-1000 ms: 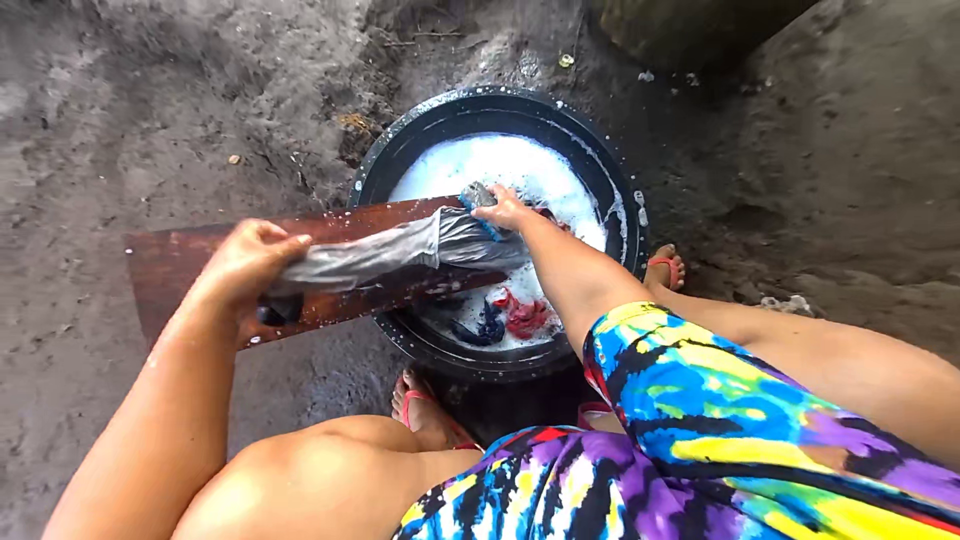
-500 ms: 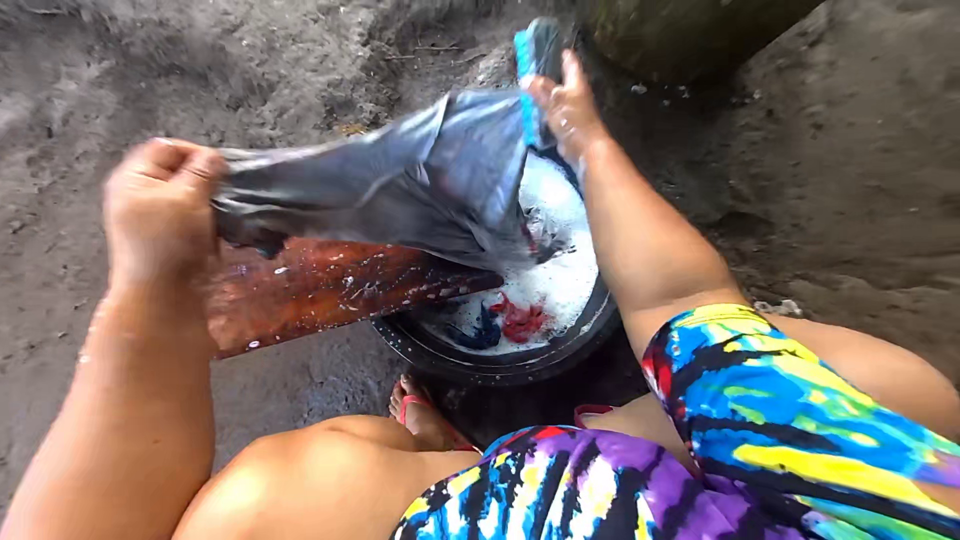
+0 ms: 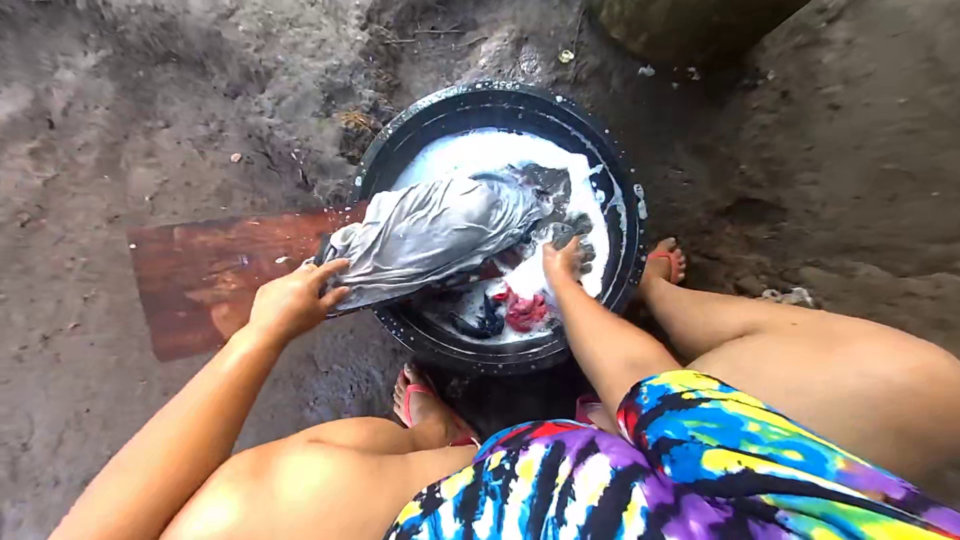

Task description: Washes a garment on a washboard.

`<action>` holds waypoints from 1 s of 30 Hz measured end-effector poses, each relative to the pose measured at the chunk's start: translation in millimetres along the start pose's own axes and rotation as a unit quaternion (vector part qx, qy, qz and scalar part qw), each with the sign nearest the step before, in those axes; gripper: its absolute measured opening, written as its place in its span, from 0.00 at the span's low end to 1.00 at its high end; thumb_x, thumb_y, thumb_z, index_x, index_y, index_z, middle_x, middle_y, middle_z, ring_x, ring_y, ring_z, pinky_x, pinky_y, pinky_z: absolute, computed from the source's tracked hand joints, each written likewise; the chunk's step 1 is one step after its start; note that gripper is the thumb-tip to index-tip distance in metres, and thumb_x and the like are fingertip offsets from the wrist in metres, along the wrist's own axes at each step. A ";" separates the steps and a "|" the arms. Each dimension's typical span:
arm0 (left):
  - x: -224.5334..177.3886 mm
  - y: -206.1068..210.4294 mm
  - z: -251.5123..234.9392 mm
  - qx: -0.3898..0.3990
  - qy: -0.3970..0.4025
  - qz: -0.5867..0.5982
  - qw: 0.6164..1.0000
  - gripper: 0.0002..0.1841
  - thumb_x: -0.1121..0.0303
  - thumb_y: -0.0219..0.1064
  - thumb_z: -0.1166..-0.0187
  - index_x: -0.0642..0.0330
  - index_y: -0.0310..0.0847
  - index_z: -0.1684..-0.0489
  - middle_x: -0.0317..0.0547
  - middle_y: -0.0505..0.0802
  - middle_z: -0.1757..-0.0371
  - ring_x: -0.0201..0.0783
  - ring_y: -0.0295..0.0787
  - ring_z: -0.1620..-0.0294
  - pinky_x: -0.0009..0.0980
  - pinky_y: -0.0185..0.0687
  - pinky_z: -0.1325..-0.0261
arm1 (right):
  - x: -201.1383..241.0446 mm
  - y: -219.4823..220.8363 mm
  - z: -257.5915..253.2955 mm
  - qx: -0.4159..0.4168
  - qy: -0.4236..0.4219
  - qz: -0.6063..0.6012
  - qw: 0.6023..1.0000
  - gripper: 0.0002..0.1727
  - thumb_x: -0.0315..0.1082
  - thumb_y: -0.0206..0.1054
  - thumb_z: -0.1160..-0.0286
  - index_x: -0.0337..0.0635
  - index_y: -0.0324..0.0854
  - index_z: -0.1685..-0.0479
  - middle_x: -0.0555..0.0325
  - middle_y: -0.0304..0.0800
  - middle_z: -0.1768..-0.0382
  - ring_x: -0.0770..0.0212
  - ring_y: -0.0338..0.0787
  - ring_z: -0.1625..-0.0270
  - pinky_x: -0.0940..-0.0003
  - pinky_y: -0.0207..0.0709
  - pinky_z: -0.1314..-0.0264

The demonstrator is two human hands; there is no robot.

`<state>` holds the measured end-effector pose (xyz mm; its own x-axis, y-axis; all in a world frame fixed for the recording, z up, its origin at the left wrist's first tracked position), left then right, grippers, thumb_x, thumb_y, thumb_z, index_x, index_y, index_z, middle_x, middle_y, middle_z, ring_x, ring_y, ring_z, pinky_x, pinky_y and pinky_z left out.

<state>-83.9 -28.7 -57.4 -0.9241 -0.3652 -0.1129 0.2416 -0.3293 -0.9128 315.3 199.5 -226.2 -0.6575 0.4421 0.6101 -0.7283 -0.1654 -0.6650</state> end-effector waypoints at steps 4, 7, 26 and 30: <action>-6.2 12.8 -1.5 -0.052 0.059 -0.044 0.996 0.18 0.56 0.79 0.25 0.55 0.88 0.45 0.63 0.90 0.49 0.67 0.90 0.50 0.69 0.84 0.57 | 93.5 80.6 107.7 0.083 -0.246 -0.027 0.965 0.49 0.50 0.68 0.22 0.39 0.48 0.05 0.31 0.63 0.13 0.36 0.68 0.13 0.40 0.66 0.13; 1.1 14.6 3.1 -0.095 0.140 -0.057 0.984 0.07 0.69 0.77 0.28 0.63 0.85 0.67 0.59 0.92 0.62 0.64 0.92 0.53 0.65 0.84 0.57 | 157.0 131.6 196.8 0.208 -0.434 0.074 0.873 0.47 0.55 0.72 0.28 0.52 0.59 0.06 0.37 0.83 0.30 0.40 0.88 0.34 0.40 0.84 0.39; 8.4 15.9 7.7 -0.148 0.187 -0.053 0.970 0.13 0.69 0.76 0.39 0.68 0.78 0.83 0.60 0.88 0.76 0.65 0.91 0.67 0.62 0.80 0.66 | 130.8 88.9 78.6 0.165 -0.355 0.116 0.913 0.43 0.52 0.66 0.21 0.53 0.57 0.05 0.32 0.81 0.28 0.34 0.88 0.34 0.35 0.82 0.38; 4.7 13.3 4.5 -0.130 0.184 -0.064 0.972 0.12 0.69 0.75 0.38 0.65 0.78 0.84 0.58 0.89 0.76 0.63 0.92 0.66 0.61 0.81 0.66 | 90.0 35.8 -33.3 0.074 -0.191 0.123 0.971 0.46 0.56 0.66 0.20 0.50 0.52 0.04 0.30 0.73 0.21 0.30 0.80 0.25 0.31 0.75 0.28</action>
<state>-83.7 -38.7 -68.2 -0.9966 0.0171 -0.0804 0.0783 -0.1037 -0.9915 236.5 262.7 -209.4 -0.8186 0.0176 0.5741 -0.5405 -0.3615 -0.7597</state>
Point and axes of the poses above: each hand's wrist, its own z-axis away from the middle knuckle, its own y-axis out of the palm, x = y × z, the point moved 6 cm from there along -z, towards the middle knuckle
